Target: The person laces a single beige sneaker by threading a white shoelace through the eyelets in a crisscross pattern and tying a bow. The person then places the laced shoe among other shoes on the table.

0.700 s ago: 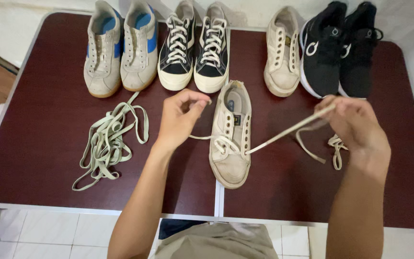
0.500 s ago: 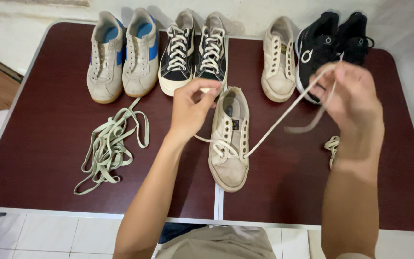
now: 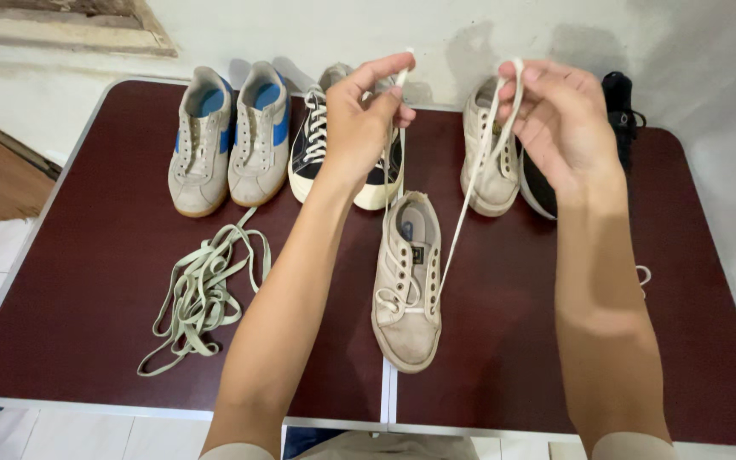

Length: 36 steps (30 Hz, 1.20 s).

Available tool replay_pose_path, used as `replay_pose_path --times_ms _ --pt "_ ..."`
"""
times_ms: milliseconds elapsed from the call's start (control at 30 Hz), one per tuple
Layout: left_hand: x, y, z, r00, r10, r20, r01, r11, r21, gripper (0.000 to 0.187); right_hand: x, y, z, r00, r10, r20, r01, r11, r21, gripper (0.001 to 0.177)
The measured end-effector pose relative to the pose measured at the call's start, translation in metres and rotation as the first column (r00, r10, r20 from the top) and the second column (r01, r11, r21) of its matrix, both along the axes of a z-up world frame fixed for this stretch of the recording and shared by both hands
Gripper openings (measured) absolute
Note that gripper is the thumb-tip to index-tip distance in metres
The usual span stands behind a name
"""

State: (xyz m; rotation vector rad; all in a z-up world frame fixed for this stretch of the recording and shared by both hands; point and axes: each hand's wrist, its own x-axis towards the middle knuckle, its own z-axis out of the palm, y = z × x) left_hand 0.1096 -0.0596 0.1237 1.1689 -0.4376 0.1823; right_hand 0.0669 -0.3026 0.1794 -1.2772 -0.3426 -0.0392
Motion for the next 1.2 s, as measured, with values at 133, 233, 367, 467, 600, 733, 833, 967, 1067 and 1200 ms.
replay_pose_path --times_ms 133,233,367,467,600,733,833,967,1067,1200 --pt "-0.001 -0.012 -0.01 0.997 -0.008 -0.081 0.014 0.997 0.072 0.029 0.014 0.002 0.01 0.997 -0.062 0.034 0.059 0.994 0.096 0.021" --pt "-0.005 -0.015 -0.016 0.992 -0.064 -0.112 0.063 0.998 -0.01 0.03 0.026 0.0 0.019 0.993 -0.107 0.04 0.106 0.993 0.045 0.02" --pt "0.004 -0.009 -0.01 0.995 -0.055 -0.088 0.054 0.998 -0.013 0.036 0.043 0.002 0.027 0.967 -0.23 0.105 0.245 0.954 -0.17 0.017" --pt "0.018 -0.007 -0.002 0.997 -0.023 -0.08 0.025 0.999 0.026 0.039 0.061 0.012 0.028 0.96 -0.268 0.077 0.279 0.937 -0.21 0.019" --pt "0.058 -0.011 0.013 0.999 -0.007 -0.043 0.007 1.0 0.007 0.04 0.081 0.022 0.021 0.977 -0.211 -0.004 0.207 0.959 -0.192 0.021" --pt "0.107 -0.016 0.019 1.0 0.005 0.015 -0.005 0.999 -0.041 0.039 0.103 0.022 0.008 0.996 -0.079 -0.052 0.069 0.983 -0.17 0.028" --pt "0.132 -0.025 0.013 1.0 -0.01 -0.017 0.008 0.998 -0.068 0.037 0.122 0.025 -0.001 0.991 0.006 -0.132 -0.018 0.996 -0.084 0.029" --pt "0.146 -0.035 -0.005 0.995 0.002 -0.1 -0.005 0.999 -0.032 0.034 0.145 0.031 -0.011 0.987 -0.032 -0.156 0.02 0.997 -0.079 0.026" --pt "0.152 -0.037 -0.017 0.991 -0.012 -0.135 0.006 0.999 -0.044 0.033 0.157 0.032 -0.013 0.98 -0.093 -0.174 0.075 0.992 -0.106 0.029" --pt "0.158 -0.037 -0.028 0.985 -0.044 -0.165 0.034 0.997 -0.063 0.036 0.171 0.031 -0.02 0.975 -0.103 -0.195 0.083 0.991 -0.105 0.022"
